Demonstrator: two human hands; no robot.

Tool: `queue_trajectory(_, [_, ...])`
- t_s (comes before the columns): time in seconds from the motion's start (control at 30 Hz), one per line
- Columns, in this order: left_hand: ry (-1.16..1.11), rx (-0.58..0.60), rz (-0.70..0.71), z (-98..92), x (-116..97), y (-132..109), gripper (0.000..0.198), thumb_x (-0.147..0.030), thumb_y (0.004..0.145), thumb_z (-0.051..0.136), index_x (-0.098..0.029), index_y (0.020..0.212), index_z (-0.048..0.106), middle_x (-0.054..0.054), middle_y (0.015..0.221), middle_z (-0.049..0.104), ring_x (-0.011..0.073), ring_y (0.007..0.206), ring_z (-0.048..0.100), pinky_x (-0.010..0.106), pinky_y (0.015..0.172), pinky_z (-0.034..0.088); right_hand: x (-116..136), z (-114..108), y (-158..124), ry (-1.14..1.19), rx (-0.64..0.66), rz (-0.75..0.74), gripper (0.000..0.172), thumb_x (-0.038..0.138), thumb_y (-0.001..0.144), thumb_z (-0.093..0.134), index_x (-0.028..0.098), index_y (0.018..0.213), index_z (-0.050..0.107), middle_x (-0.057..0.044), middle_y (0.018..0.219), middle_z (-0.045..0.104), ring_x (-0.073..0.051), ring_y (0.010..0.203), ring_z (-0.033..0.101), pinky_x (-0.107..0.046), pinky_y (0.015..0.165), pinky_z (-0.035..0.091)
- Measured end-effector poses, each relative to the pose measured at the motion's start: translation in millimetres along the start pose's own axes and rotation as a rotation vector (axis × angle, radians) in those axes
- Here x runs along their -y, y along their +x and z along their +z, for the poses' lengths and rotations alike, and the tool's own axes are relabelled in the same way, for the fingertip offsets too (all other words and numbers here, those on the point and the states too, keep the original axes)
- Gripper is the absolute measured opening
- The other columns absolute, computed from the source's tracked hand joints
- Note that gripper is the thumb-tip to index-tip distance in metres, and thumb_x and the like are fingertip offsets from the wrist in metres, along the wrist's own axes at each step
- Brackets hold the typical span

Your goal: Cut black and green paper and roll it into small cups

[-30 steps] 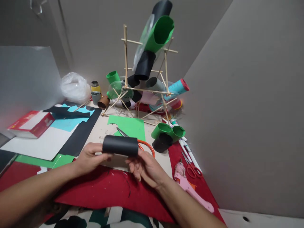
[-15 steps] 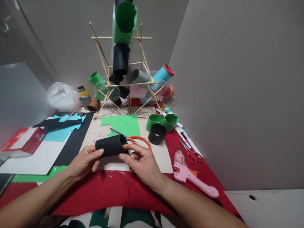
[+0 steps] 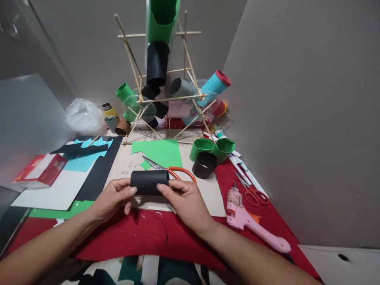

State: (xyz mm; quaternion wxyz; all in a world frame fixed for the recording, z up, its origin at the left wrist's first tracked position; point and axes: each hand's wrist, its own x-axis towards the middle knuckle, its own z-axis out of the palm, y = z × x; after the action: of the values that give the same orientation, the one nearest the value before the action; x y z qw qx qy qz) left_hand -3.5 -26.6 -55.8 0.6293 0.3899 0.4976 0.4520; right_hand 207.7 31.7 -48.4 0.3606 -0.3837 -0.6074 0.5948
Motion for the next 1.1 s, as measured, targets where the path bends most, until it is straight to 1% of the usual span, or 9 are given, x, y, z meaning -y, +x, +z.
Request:
queue_trajectory(0.13, [-0.011,-0.031,0.012,-0.3,1.0,0.5,0.035,-0.041,0.078,0.075,-0.012,0.098,0.072,0.0,0.054,0.066,0.009,0.04,0.058,0.018,0.046,0.042,-4.2,-2.1,1.4,0.037,0.011,0.08,0.042,0.057,0.074,0.073,0.017,0.064,0.065,0.007,0.036,0.039,-0.007,0.034,0.031,-0.022,0.037,0.019])
queue_trajectory(0.27, [-0.015,-0.054,0.011,2.1,0.5,-0.8,0.034,-0.043,0.078,0.075,-0.012,0.09,0.07,0.0,0.045,0.065,0.0122,0.042,0.06,0.02,0.051,0.046,-6.9,-2.4,2.1,0.043,0.032,0.103,0.043,0.057,0.074,0.074,0.017,0.062,0.063,0.007,0.036,0.041,-0.007,0.035,0.032,-0.022,0.038,0.021])
queue_trajectory(0.4, [-0.009,-0.065,0.02,2.1,-0.2,-1.1,0.035,-0.044,0.079,0.073,-0.012,0.091,0.07,0.001,0.046,0.066,0.0124,0.042,0.06,0.021,0.052,0.046,-10.0,-4.2,4.0,0.095,0.082,0.152,0.04,0.057,0.075,0.073,0.017,0.071,0.065,0.008,0.036,0.044,-0.007,0.034,0.033,-0.021,0.038,0.023])
queue_trajectory(0.53, [-0.012,-0.076,0.01,-0.3,0.4,0.7,0.036,-0.043,0.079,0.073,-0.012,0.096,0.07,0.0,0.045,0.065,0.0119,0.04,0.058,0.02,0.05,0.045,-9.5,-6.9,6.6,0.166,0.013,0.108,0.044,0.059,0.082,0.066,0.017,0.068,0.064,0.006,0.035,0.046,-0.007,0.035,0.035,-0.019,0.04,0.028])
queue_trajectory(0.6, [-0.006,-0.064,0.011,-1.0,1.0,1.4,0.032,-0.041,0.081,0.071,-0.012,0.095,0.07,-0.001,0.044,0.064,0.0108,0.04,0.057,0.019,0.049,0.043,-7.7,-7.3,8.1,0.225,-0.023,0.083,0.044,0.058,0.083,0.065,0.016,0.072,0.067,0.007,0.035,0.046,-0.006,0.035,0.034,-0.018,0.041,0.029])
queue_trajectory(0.7, [0.012,-0.047,0.01,-0.4,1.6,1.5,0.026,-0.039,0.083,0.07,-0.013,0.088,0.07,-0.001,0.044,0.064,0.0093,0.04,0.057,0.018,0.048,0.041,-6.2,-6.8,9.8,0.296,-0.026,0.134,0.04,0.054,0.079,0.071,0.014,0.077,0.069,0.009,0.034,0.043,-0.004,0.034,0.03,-0.017,0.039,0.027])
queue_trajectory(0.8, [0.022,-0.048,0.006,1.4,1.1,1.2,0.026,-0.039,0.082,0.072,-0.013,0.083,0.068,-0.001,0.045,0.065,0.0088,0.041,0.057,0.018,0.05,0.042,-7.7,-6.0,10.7,0.366,-0.006,0.222,0.035,0.048,0.072,0.079,0.015,0.072,0.066,0.01,0.034,0.04,-0.003,0.032,0.027,-0.016,0.036,0.025])
queue_trajectory(0.93, [0.026,-0.035,-0.004,2.6,0.7,1.4,0.029,-0.039,0.078,0.075,-0.012,0.086,0.068,0.0,0.047,0.067,0.0092,0.042,0.059,0.018,0.05,0.044,-9.3,-6.1,12.4,0.506,0.025,0.253,0.032,0.041,0.071,0.082,0.016,0.068,0.063,0.011,0.036,0.039,-0.003,0.033,0.027,-0.014,0.036,0.027])
queue_trajectory(1.1, [0.015,-0.027,0.041,3.4,3.1,0.2,0.032,-0.039,0.074,0.079,-0.015,0.081,0.06,0.0,0.049,0.068,0.0101,0.043,0.061,0.018,0.05,0.045,-5.3,-6.1,15.6,0.533,-0.08,0.236,0.035,0.041,0.061,0.088,0.016,0.068,0.065,0.01,0.042,0.043,-0.002,0.035,0.032,-0.013,0.034,0.026])
